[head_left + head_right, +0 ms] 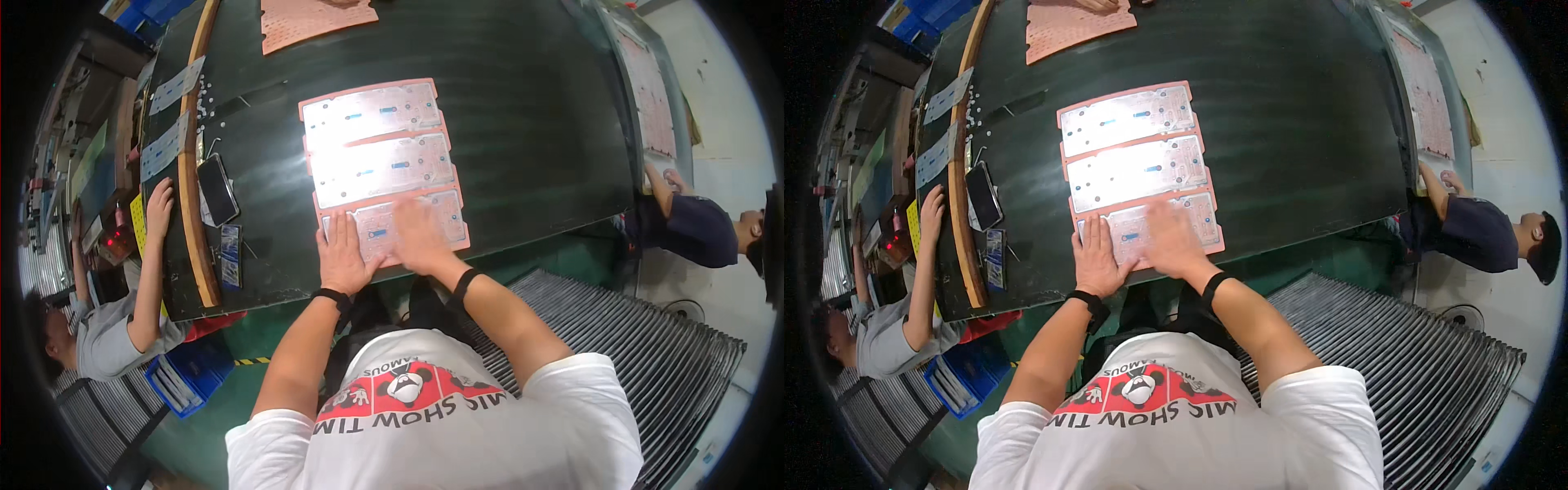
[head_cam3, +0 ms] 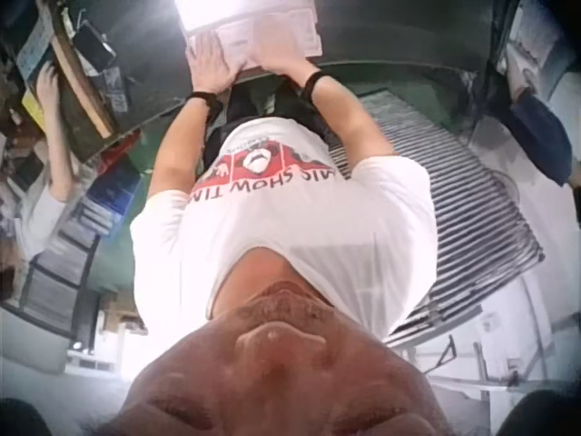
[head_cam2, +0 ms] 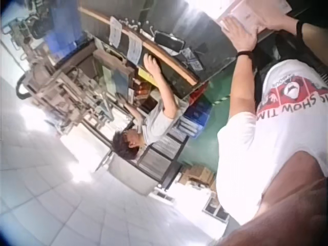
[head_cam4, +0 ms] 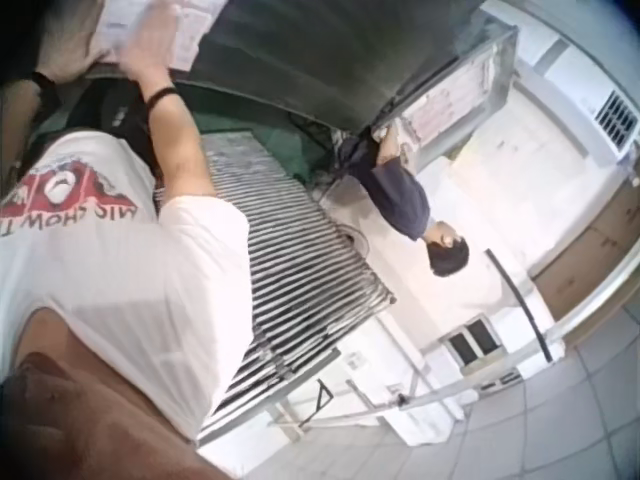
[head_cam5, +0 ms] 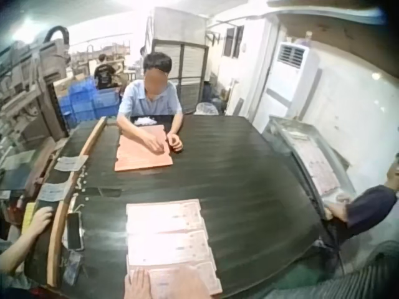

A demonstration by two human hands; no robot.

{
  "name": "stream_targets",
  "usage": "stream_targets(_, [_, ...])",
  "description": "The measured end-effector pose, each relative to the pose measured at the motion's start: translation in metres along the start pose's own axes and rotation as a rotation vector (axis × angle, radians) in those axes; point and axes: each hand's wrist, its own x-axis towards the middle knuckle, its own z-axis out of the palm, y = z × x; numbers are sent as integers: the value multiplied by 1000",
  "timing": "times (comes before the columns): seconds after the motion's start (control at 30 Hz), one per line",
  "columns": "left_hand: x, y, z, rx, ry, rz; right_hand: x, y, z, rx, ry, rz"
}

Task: The recorder aligns and glues clear plastic components onto red material sheets, then places them onto a drying rack.

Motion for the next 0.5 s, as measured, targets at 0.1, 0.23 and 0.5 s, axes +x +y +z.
stream_targets(0.1, [-7,-2,-8,53,3,-64,-10,23,-3,-25,94,115])
stream_targets(0.23, [-18,-14,-12,-1,-5,-195,-11,33,-5,-40,167,341])
stream_targets(0.5, [59,-10,-22,-34,193,8,79,16,-16,58,283,-112])
